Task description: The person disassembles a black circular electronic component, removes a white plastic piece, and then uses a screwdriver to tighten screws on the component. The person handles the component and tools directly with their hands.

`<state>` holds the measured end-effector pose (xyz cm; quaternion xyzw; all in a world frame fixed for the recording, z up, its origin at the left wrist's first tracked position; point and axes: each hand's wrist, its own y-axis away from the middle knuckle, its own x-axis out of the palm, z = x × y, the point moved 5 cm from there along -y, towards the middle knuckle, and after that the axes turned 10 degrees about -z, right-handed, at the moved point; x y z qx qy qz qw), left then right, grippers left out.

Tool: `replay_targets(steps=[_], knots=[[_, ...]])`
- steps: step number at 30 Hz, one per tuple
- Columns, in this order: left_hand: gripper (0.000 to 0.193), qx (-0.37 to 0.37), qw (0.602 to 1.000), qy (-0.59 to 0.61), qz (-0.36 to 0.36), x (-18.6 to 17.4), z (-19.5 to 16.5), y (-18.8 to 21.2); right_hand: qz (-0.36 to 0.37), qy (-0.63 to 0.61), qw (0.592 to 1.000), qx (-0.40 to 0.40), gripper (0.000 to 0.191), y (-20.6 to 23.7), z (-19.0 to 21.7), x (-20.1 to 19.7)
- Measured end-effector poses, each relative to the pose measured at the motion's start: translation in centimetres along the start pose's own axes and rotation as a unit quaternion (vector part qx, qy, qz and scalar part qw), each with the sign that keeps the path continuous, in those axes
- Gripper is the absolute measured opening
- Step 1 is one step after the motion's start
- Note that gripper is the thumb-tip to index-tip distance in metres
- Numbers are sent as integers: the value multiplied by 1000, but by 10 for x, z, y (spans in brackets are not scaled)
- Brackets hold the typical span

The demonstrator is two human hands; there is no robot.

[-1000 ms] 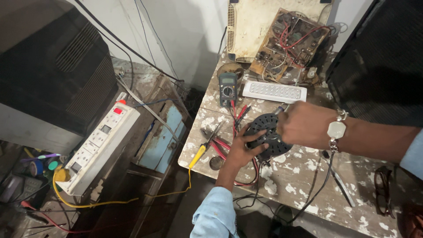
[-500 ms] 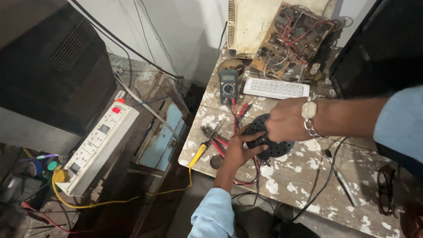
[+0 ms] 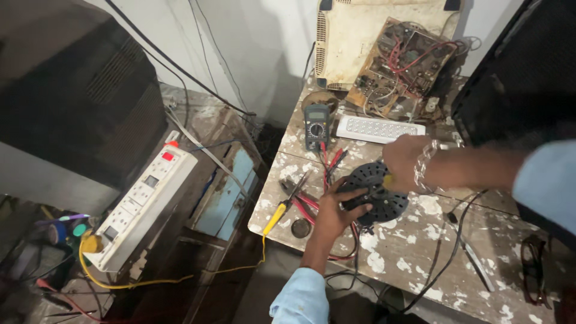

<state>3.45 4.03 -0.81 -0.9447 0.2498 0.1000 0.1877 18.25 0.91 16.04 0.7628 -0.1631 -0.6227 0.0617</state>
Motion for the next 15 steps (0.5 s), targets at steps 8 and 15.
replay_targets(steps=[8,15], knots=[[34,-13,999,27,-34,13,-2,-4,-55,85,975,-200,31,35,22,-40],[107,40,998,48,-8,2,-19,-5,-141,174,863,-453,18,38,33,-28]])
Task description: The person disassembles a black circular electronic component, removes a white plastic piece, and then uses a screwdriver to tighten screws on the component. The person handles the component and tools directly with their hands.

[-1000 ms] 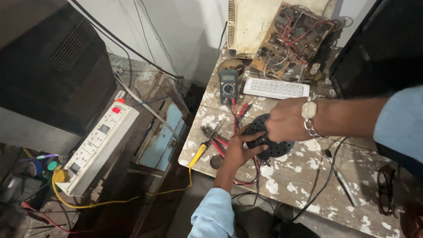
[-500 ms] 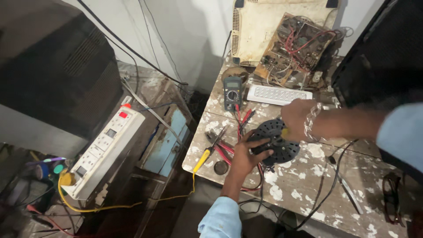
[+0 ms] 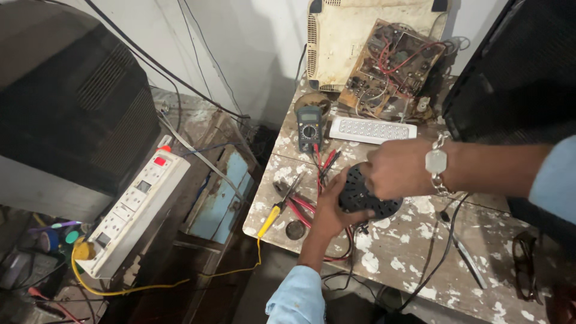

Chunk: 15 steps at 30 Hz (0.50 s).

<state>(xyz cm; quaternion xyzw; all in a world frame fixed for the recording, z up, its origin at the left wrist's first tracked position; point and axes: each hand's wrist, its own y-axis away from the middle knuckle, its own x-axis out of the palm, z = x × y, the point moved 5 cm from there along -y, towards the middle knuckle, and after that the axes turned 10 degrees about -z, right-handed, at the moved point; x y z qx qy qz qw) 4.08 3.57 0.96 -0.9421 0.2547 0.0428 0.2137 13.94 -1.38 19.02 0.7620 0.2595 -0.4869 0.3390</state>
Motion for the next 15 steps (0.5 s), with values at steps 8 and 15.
replay_targets(steps=[8,15], knots=[[130,-110,979,-163,63,1,-10,-1,36,13,987,-153,9,-6,10,18],[123,-86,981,-167,40,2,-9,2,3,-8,994,-111,5,-6,4,25]])
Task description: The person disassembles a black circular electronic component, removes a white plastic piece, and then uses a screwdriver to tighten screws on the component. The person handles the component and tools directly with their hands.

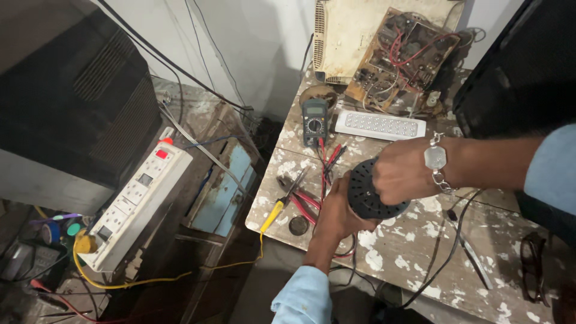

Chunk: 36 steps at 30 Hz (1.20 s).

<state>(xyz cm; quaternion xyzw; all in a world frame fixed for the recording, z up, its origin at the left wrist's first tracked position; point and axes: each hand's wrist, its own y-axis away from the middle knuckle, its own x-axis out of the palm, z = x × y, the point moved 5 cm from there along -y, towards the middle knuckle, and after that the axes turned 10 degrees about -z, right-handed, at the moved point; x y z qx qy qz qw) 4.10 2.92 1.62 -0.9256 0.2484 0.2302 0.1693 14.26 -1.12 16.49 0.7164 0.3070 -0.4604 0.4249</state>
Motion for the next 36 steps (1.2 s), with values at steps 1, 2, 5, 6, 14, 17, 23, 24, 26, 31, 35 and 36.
replay_targets(steps=[1,2,5,6,14,17,23,24,26,31,35,36], knots=[[123,4,1000,2,-4,-1,1,0,20,-8,999,34,5,0,-4,5],[122,8,1000,4,-6,0,1,0,40,-18,997,69,6,0,-7,10],[121,29,999,14,-20,-2,0,1,99,-59,970,214,7,11,-15,26],[120,37,999,18,-26,-2,-1,1,117,-73,953,268,7,17,-18,31],[118,10,1000,-11,-9,-3,-6,0,66,-225,746,623,52,42,-27,44],[119,13,1000,-3,-12,-1,-7,0,100,-234,764,592,58,22,-27,31],[111,22,1000,2,-16,2,1,1,100,-162,858,477,44,15,-10,-16],[113,7,1000,0,-11,3,4,1,89,-131,878,452,39,15,-9,-21],[114,23,999,19,-27,2,3,2,26,-76,937,340,39,12,-5,-32],[107,69,997,6,-45,2,-3,0,-40,8,992,115,21,11,10,-29],[110,56,997,32,-39,-1,-2,3,-13,9,997,81,16,13,7,-17],[112,42,998,32,-28,-1,-1,3,-14,8,997,74,13,14,6,-16]])
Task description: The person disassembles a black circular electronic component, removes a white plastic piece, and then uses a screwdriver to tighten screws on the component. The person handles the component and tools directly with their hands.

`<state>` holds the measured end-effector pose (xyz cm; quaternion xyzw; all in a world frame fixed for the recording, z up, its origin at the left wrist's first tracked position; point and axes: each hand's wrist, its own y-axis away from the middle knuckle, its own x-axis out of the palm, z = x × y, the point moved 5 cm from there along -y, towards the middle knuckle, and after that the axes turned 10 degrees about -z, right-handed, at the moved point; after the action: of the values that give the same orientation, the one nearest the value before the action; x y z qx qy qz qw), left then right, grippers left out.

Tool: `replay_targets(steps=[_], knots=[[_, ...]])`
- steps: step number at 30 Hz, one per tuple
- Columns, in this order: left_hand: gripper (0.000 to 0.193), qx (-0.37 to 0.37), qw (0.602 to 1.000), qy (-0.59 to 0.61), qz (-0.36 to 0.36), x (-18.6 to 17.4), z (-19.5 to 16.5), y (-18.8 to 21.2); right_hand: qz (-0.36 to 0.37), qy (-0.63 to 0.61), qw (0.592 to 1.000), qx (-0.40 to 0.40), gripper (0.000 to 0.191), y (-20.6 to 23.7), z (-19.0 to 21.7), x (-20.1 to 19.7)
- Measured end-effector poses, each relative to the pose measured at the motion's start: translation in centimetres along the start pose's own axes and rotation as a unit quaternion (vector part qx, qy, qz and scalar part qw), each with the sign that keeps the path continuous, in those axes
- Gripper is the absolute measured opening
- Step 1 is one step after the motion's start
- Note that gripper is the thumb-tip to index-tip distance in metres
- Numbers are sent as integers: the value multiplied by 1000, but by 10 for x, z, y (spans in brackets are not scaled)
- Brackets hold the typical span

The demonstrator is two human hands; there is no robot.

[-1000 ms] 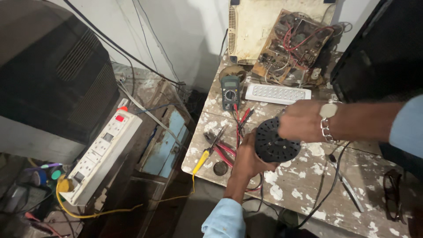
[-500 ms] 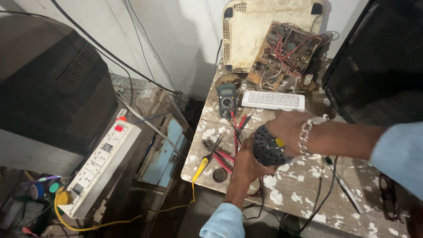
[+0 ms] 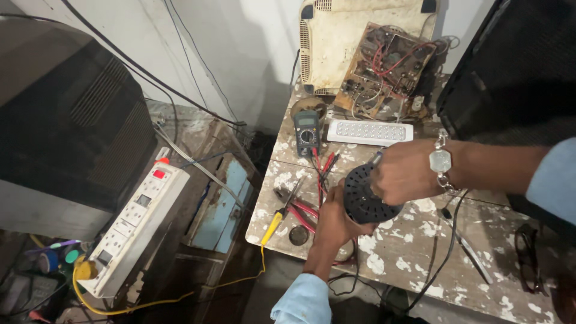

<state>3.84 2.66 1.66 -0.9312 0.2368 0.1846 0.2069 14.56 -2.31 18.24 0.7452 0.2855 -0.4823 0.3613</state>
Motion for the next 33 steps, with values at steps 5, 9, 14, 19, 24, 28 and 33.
replay_targets(steps=[5,9,14,19,24,28,33], knots=[[107,-1,1000,-13,-1,-1,0,1,68,-48,996,41,6,-8,0,14],[107,25,1000,-5,-12,2,1,0,93,-181,923,326,17,3,-16,25],[117,41,998,-35,-12,4,10,0,91,-210,795,561,43,6,-34,42],[119,18,999,-30,-5,7,13,0,137,-256,761,580,51,27,-42,40],[116,22,999,-18,-17,6,9,-2,49,-148,898,411,40,11,-21,5],[108,29,999,11,-14,4,7,-1,3,-43,977,208,26,1,-7,-11],[107,33,999,7,-14,3,6,0,-14,21,1000,9,15,-1,0,-1]])
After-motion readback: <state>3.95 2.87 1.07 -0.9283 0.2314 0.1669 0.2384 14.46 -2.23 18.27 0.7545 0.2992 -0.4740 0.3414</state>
